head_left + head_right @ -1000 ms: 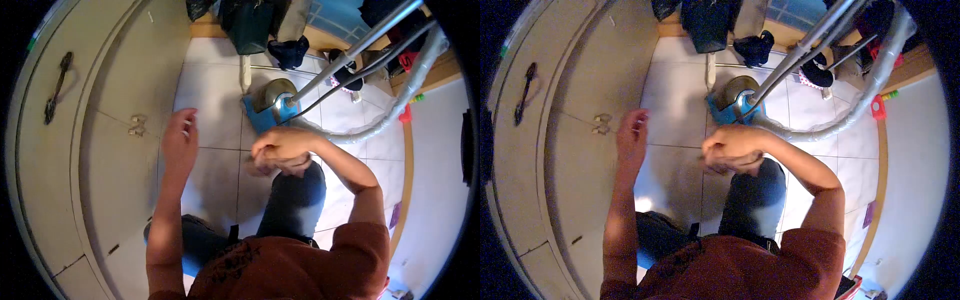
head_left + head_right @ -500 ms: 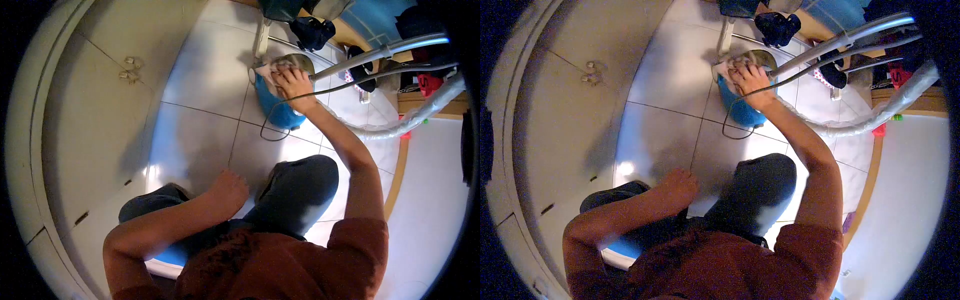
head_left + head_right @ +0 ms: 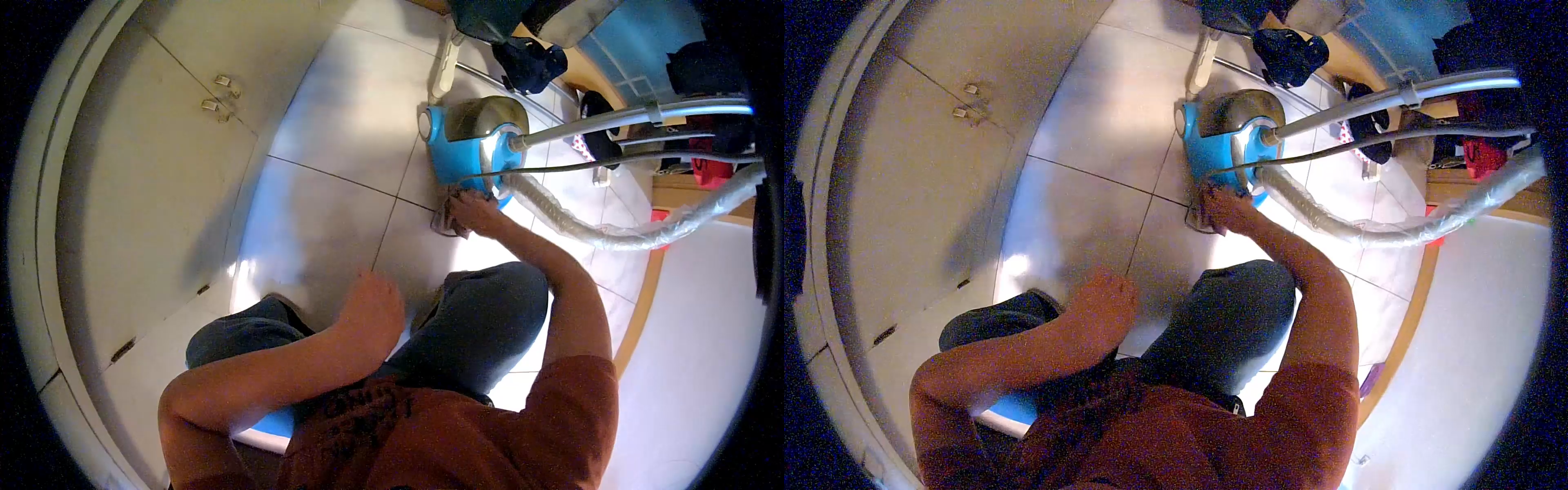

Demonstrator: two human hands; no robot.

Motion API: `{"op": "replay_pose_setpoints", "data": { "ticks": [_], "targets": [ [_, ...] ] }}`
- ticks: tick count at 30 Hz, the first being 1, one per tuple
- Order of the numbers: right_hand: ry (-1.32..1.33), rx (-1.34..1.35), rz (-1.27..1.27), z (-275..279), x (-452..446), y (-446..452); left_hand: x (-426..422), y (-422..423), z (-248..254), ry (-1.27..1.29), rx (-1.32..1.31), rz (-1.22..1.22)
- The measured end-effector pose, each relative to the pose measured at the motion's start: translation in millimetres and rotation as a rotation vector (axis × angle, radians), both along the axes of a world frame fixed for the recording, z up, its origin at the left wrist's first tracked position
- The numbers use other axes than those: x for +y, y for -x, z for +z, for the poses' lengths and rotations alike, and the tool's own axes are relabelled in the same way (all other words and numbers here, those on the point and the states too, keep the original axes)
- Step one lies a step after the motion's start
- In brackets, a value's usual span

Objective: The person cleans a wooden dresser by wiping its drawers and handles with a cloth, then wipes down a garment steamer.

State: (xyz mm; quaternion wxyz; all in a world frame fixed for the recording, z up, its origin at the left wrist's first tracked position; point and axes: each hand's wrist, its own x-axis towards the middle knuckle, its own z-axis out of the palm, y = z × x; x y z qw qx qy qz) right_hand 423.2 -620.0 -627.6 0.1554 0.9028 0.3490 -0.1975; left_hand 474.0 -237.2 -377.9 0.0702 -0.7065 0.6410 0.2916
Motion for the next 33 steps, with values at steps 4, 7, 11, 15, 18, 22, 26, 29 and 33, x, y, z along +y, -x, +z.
{"op": "replay_pose_setpoints", "data": {
  "ticks": [4, 7, 11, 15, 18, 22, 26, 29, 33],
  "targets": [
    [0.528, -0.433, 0.093, 88, 54, -123, 4, -5, 1, 0.179, -0.023, 0.016],
    [0.350, -0.322, -0.245, 81, 31, -191, 5, -11, 0, 0.297, -0.047, 0.032],
    [0.378, -0.325, -0.560, 33, 29, -230, -3, -14, 3, 0.184, -0.060, 0.117],
    [0.426, -0.557, -0.422, -28, 28, -206, -2, -16, -4, 0.271, -0.111, 0.024],
    [0.682, -0.566, -0.093, -36, 28, -184, -13, -20, -5, 0.005, -0.033, -0.062],
    [0.326, -0.254, -0.093, -55, 26, -139, -20, -39, -6, -0.044, 0.038, -0.049],
    [0.028, -0.024, -0.061, -59, 28, -66, -15, -39, -16, 0.103, -0.028, -0.013],
    [0.042, 0.253, -0.186, -27, 46, -88, -13, -41, -20, 0.247, -0.063, 0.028],
    [-0.001, -0.199, -0.300, 70, 47, -173, -24, -36, -37, 0.130, -0.039, -0.007]
  ]
}}
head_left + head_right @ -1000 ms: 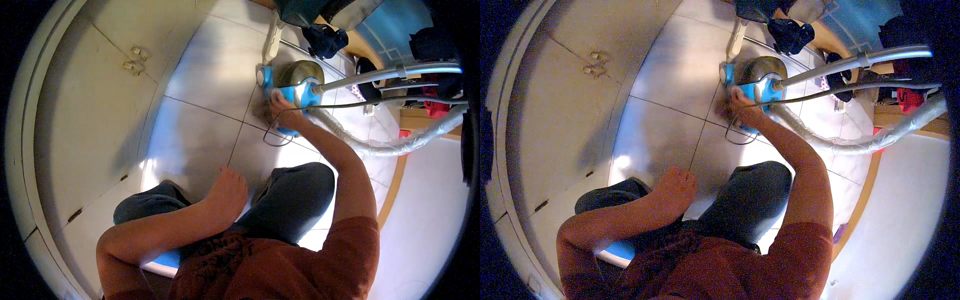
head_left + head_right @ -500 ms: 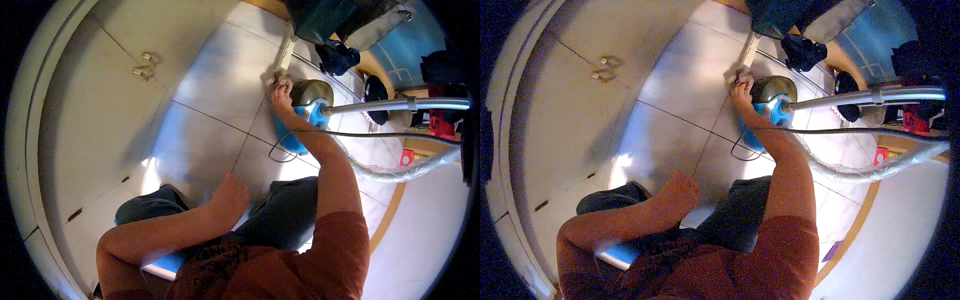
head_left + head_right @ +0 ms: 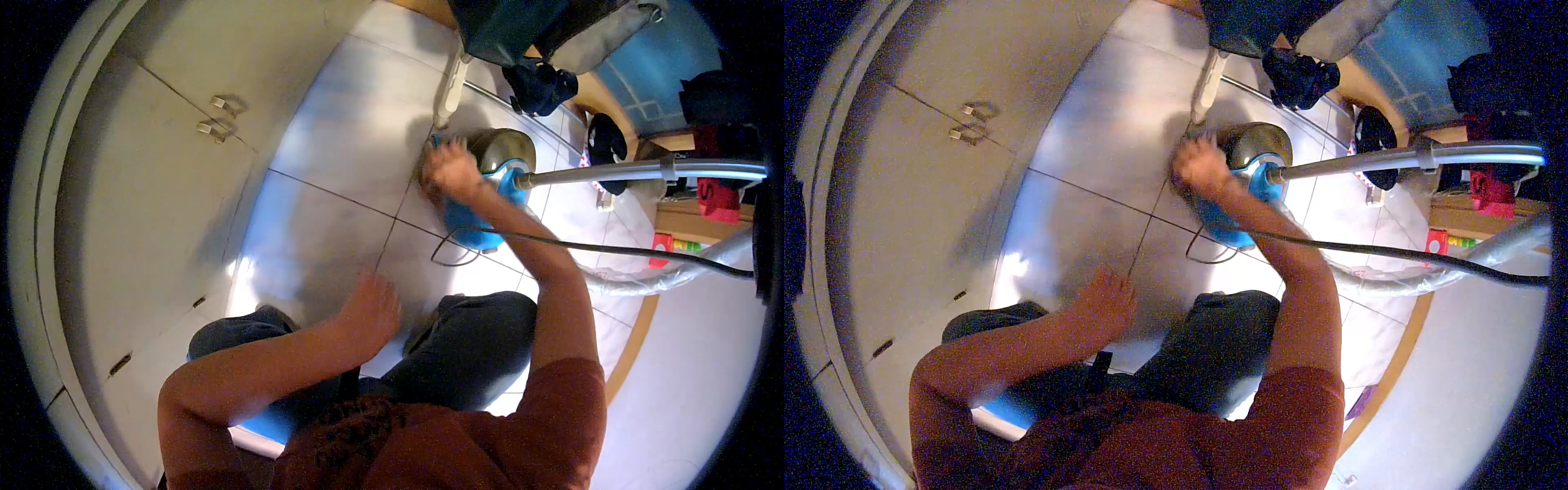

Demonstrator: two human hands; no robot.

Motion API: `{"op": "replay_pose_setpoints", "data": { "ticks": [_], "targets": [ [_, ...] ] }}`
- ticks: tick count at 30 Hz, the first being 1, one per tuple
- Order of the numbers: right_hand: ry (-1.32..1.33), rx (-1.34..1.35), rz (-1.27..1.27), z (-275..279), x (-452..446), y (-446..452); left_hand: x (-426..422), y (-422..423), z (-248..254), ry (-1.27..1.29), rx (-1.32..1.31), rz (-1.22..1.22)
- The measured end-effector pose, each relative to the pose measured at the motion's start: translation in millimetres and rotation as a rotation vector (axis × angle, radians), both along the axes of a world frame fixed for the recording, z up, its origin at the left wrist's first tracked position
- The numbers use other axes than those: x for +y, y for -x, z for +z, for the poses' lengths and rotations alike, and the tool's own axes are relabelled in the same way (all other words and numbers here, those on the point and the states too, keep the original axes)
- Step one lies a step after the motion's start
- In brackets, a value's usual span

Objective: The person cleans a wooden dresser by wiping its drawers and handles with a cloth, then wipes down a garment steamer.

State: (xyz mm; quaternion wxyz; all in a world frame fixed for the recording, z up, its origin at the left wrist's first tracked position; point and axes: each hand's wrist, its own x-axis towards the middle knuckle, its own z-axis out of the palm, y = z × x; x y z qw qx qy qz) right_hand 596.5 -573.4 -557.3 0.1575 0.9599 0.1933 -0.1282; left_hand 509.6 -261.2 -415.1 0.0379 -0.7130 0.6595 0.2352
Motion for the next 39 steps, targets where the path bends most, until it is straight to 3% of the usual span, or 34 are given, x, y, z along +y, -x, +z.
{"op": "replay_pose_setpoints", "data": {
  "ticks": [1, 2, 4, 6, 8, 9, 11, 13, 15, 16, 17, 19, 20, 21, 23, 25, 27, 29, 31, 36, 39],
  "targets": [
    [-0.048, -0.270, 0.095, -22, -22, -20, -1, 0, -6, -0.004, -0.002, -0.004],
    [-0.050, -0.275, 0.094, -27, -26, -36, -3, -1, -11, 0.145, -0.031, 0.050],
    [0.062, -0.239, -0.330, -37, -25, -62, -7, -8, -12, 0.290, -0.063, 0.108],
    [0.073, -0.105, -0.297, -41, -27, -70, -14, -19, -8, 0.309, -0.061, 0.092],
    [0.163, 0.274, -0.324, -45, -20, -81, -24, -25, 3, 0.194, -0.034, 0.130],
    [0.156, 0.278, -0.328, -51, -18, -78, -29, -27, 7, 0.096, 0.002, 0.164],
    [0.111, 0.034, -0.257, -67, -22, -63, -36, -31, 12, 0.049, -0.001, 0.135],
    [0.144, 0.042, -0.293, -48, -12, -49, -44, -38, 12, 0.012, -0.017, 0.101],
    [0.132, 0.182, -0.120, -18, -3, -25, -48, -43, 5, -0.070, -0.017, 0.053],
    [0.138, 0.035, 0.088, -16, -13, -16, -50, -45, 0, -0.067, -0.022, 0.037],
    [0.144, 0.026, 0.068, -4, -22, -8, -54, -48, -7, -0.009, 0.006, 0.093],
    [-0.035, -0.401, -0.196, 53, -30, 10, -72, -59, -24, 0.064, 0.030, 0.125],
    [-0.094, -0.436, -0.297, 69, -38, 17, -88, -68, -34, 0.112, 0.090, 0.219],
    [-0.077, -0.444, -0.307, 71, -42, 22, -103, -76, -47, 0.162, 0.153, 0.314],
    [-0.247, -0.734, -0.556, 58, -46, 29, -139, -87, -89, 0.302, 0.151, 0.277],
    [-0.136, -0.619, -0.578, 44, -45, 34, -160, -85, -105, 0.435, 0.155, 0.251],
    [-0.142, -0.610, -0.415, 31, -39, 53, -183, -79, -110, 0.335, 0.351, 0.289],
    [-0.171, -0.605, -0.349, 16, -38, 77, -190, -69, -124, 0.265, 0.378, 0.270],
    [-0.165, -0.396, -0.162, 3, -40, 102, -186, -55, -146, 0.514, 0.372, 0.282],
    [-0.316, -0.228, -0.279, 17, -22, 163, -181, -48, -148, 0.418, 0.342, 0.206],
    [-0.416, -0.216, -0.349, 14, -20, 189, -176, -38, -140, 0.369, 0.516, 0.244]
  ]
}}
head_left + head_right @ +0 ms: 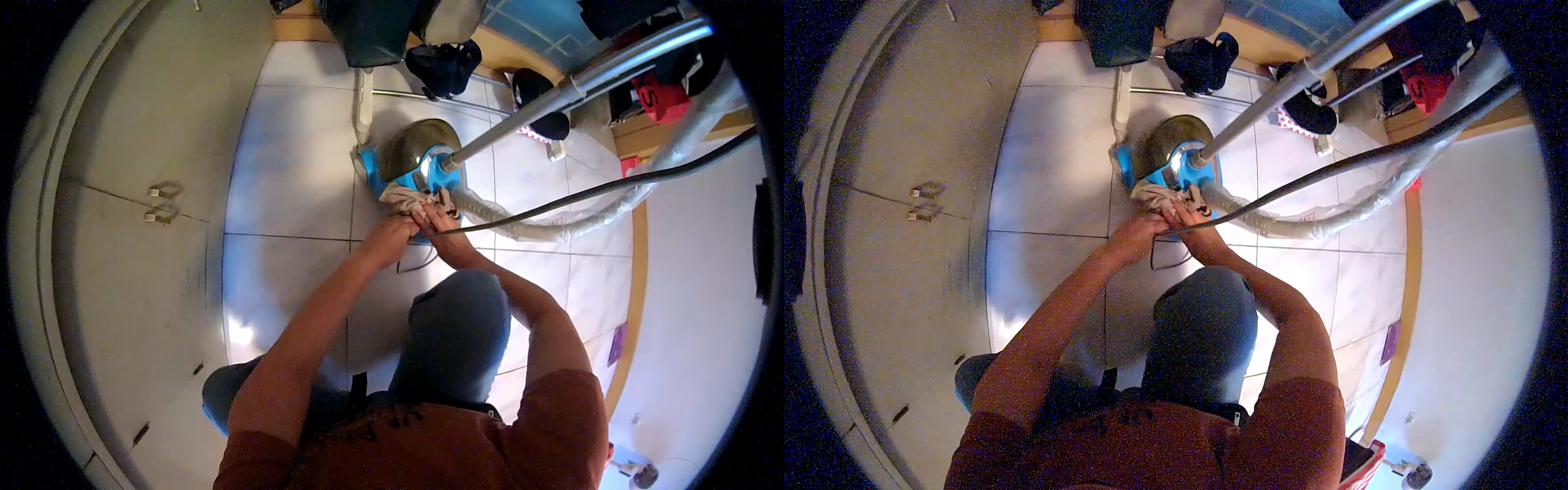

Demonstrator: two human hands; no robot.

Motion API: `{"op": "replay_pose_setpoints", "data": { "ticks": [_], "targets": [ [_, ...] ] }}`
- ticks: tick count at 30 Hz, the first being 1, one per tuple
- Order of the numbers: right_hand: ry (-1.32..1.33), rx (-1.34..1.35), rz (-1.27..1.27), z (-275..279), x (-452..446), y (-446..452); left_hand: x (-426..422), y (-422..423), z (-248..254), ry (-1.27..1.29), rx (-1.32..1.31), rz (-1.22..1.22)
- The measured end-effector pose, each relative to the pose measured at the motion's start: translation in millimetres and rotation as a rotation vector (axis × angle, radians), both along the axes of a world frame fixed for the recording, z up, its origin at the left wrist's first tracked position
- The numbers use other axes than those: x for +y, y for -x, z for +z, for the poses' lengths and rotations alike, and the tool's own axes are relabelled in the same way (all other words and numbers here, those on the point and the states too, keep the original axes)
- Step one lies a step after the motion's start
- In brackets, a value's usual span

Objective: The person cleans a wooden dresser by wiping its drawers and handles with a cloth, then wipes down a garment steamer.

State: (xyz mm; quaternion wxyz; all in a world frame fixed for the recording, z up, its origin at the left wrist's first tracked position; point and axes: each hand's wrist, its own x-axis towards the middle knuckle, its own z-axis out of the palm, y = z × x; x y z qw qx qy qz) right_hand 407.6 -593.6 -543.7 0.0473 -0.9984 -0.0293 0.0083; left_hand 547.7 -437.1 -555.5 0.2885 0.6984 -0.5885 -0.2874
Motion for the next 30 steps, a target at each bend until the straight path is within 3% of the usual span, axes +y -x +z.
{"op": "replay_pose_setpoints", "data": {
  "ticks": [2, 3, 8, 10, 11, 14, 15, 16, 19, 22, 25, 27, 28, 29, 30],
  "targets": [
    [-0.457, 0.162, -0.367, 8, 6, 11, -2, 2, -8, 0.165, 0.051, 0.097],
    [-0.550, 0.131, -0.351, -21, -8, 23, -4, 2, -9, 0.165, 0.050, 0.088],
    [-0.370, -0.183, -0.341, -36, -22, 70, -12, -3, 4, 0.168, -0.153, 0.100],
    [-1.020, 0.097, -0.934, -42, -46, 92, -11, -10, 13, 0.118, -0.189, 0.062],
    [-0.884, 0.040, -0.890, -74, -75, 114, -10, -12, 14, 0.067, -0.222, 0.028],
    [-0.962, -0.644, -0.666, -59, -119, 97, -14, -16, -2, 0.081, -0.314, 0.021],
    [-1.498, -0.701, -0.613, -57, -150, 85, -14, -17, -6, 0.081, -0.317, 0.020],
    [-1.724, -0.669, -0.629, -24, -149, 60, -14, -18, -10, 0.090, -0.337, 0.010],
    [-1.780, -0.487, -0.462, 37, -137, -3, -13, -21, -22, 0.123, -0.387, -0.003],
    [-1.344, -0.166, -0.489, 8, -151, -43, -14, -21, -18, 0.112, -0.425, -0.017],
    [-1.268, -0.191, -0.410, 0, -125, -59, -10, -21, -5, 0.066, -0.432, -0.028],
    [-0.995, -0.281, -0.253, -10, -126, -53, -10, -22, -4, 0.062, -0.433, -0.031],
    [-1.001, -0.279, -0.267, -15, -121, -47, -11, -22, -5, 0.083, -0.442, -0.027],
    [-0.769, -0.547, -0.168, -21, -113, -42, -11, -22, -7, 0.104, -0.449, -0.020],
    [-0.912, -0.540, -0.258, -25, -103, -29, -12, -22, -8, 0.100, -0.442, -0.028]
  ]
}}
